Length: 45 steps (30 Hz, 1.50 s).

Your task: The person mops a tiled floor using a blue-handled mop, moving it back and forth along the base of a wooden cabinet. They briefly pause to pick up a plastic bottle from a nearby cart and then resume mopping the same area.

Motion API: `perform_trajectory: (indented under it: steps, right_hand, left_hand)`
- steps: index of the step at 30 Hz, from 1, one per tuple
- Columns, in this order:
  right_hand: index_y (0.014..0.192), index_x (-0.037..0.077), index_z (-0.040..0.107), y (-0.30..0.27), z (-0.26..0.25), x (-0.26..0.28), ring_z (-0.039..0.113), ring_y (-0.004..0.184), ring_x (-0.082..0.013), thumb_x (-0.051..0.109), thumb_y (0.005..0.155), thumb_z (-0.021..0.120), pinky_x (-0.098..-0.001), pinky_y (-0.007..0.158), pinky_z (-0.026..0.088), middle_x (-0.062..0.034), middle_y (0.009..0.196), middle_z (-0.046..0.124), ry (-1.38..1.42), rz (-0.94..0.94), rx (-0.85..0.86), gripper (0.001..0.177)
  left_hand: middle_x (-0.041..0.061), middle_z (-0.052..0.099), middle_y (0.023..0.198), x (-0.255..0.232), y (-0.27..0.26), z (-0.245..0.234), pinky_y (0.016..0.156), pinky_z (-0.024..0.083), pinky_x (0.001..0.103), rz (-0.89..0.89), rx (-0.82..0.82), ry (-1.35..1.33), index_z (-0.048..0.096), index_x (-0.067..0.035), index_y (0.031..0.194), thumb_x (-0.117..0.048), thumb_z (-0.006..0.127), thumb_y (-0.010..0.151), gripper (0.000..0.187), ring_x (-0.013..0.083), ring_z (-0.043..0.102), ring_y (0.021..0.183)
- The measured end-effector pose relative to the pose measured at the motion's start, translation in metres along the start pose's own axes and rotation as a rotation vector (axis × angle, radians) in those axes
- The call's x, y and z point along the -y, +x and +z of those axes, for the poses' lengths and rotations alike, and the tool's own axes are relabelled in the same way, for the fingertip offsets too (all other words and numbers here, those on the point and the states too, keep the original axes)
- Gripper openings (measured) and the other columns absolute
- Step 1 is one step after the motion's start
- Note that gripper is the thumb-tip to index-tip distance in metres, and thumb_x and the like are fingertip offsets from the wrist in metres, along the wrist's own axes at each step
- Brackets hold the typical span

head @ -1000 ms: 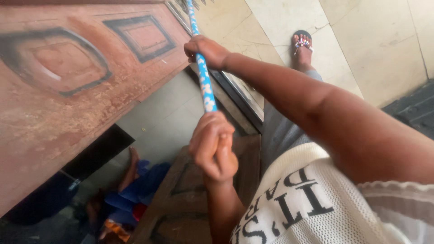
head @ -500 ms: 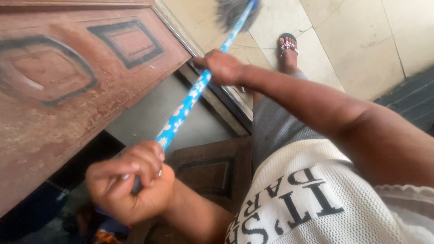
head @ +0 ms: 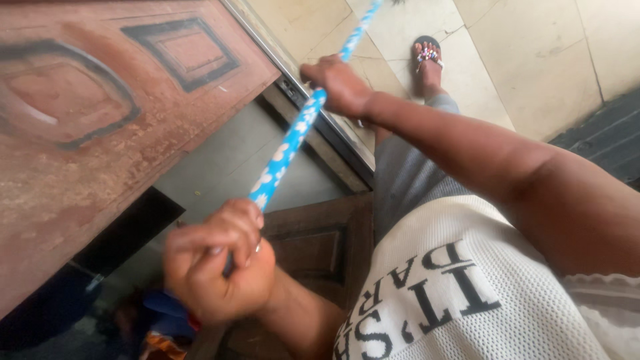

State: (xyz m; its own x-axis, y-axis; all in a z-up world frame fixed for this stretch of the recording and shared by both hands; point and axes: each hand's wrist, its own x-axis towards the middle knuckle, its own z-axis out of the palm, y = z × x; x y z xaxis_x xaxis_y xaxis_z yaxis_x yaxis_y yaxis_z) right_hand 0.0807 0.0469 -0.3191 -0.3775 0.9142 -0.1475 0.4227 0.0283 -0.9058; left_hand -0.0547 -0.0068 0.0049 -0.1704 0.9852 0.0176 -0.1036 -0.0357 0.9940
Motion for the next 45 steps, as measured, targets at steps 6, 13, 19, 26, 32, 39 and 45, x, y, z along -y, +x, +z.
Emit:
perform_trajectory:
  steps: [6, 13, 19, 26, 32, 39, 45]
  right_hand:
    - [0.100, 0.008, 0.060, 0.041, 0.029, 0.049, 0.062, 0.095, -0.0395, 0.007, 0.085, 0.064, -0.0490, 0.085, 0.050, -0.0166, 0.091, 0.066, 0.221, -0.177, 0.043, 0.016]
    - [0.098, 0.007, 0.060, 0.037, -0.025, 0.037, 0.065, 0.095, -0.0392, 0.012, 0.087, 0.064, -0.0504, 0.086, 0.050, -0.0176, 0.092, 0.067, 0.141, -0.114, 0.210, 0.012]
    - [0.104, 0.006, 0.061, 0.007, -0.079, -0.001, 0.065, 0.093, -0.0370, 0.010, 0.094, 0.064, -0.0496, 0.085, 0.052, -0.0190, 0.091, 0.066, -0.056, 0.031, 0.150, 0.011]
    - [0.099, 0.006, 0.062, -0.031, -0.107, -0.092, 0.063, 0.090, -0.0353, 0.005, 0.086, 0.070, -0.0493, 0.081, 0.051, -0.0144, 0.085, 0.066, -0.294, 0.078, 0.018, 0.015]
    - [0.092, 0.008, 0.059, -0.027, -0.058, -0.100, 0.061, 0.087, -0.0369, 0.002, 0.080, 0.070, -0.0485, 0.083, 0.049, -0.0122, 0.081, 0.065, -0.271, -0.060, -0.134, 0.018]
    - [0.100, 0.007, 0.060, 0.016, 0.021, 0.006, 0.060, 0.091, -0.0398, 0.001, 0.085, 0.065, -0.0495, 0.083, 0.049, -0.0158, 0.089, 0.065, 0.048, -0.148, -0.080, 0.017]
    - [0.101, 0.008, 0.062, 0.028, 0.033, 0.042, 0.067, 0.099, -0.0330, 0.001, 0.088, 0.062, -0.0428, 0.088, 0.055, -0.0129, 0.098, 0.068, 0.242, -0.223, 0.063, 0.015]
  left_hand:
    - [0.009, 0.041, 0.055, -0.025, -0.005, 0.040, 0.057, 0.043, 0.035, 0.095, 0.011, 0.282, 0.052, 0.005, 0.087, 0.004, 0.040, 0.086, 0.012, 0.0146, 0.036, 0.048]
    - [0.011, 0.043, 0.056, -0.009, 0.004, 0.068, 0.053, 0.043, 0.034, 0.162, 0.067, 0.154, 0.052, 0.007, 0.093, 0.004, 0.041, 0.086, 0.014, 0.0151, 0.039, 0.046]
    - [0.009, 0.041, 0.055, 0.010, 0.011, 0.075, 0.052, 0.041, 0.035, 0.127, 0.110, -0.077, 0.051, 0.005, 0.091, 0.000, 0.040, 0.086, 0.013, 0.0137, 0.037, 0.044]
    - [0.008, 0.037, 0.058, 0.087, -0.007, 0.072, 0.063, 0.045, 0.041, -0.023, 0.041, -0.203, 0.051, 0.002, 0.088, -0.002, 0.040, 0.084, 0.012, 0.0160, 0.035, 0.047]
    - [0.007, 0.037, 0.055, 0.092, -0.013, 0.031, 0.066, 0.046, 0.041, -0.037, -0.041, -0.179, 0.051, 0.002, 0.087, -0.004, 0.041, 0.084, 0.012, 0.0161, 0.034, 0.050]
    - [0.008, 0.043, 0.056, -0.010, -0.012, 0.016, 0.060, 0.046, 0.036, 0.042, 0.048, 0.123, 0.053, 0.005, 0.087, -0.003, 0.044, 0.083, 0.014, 0.0139, 0.035, 0.048]
    - [0.014, 0.055, 0.069, -0.030, -0.020, 0.059, 0.062, 0.047, 0.032, 0.051, 0.114, 0.420, 0.059, 0.006, 0.087, 0.001, 0.053, 0.084, 0.008, 0.0228, 0.053, 0.061]
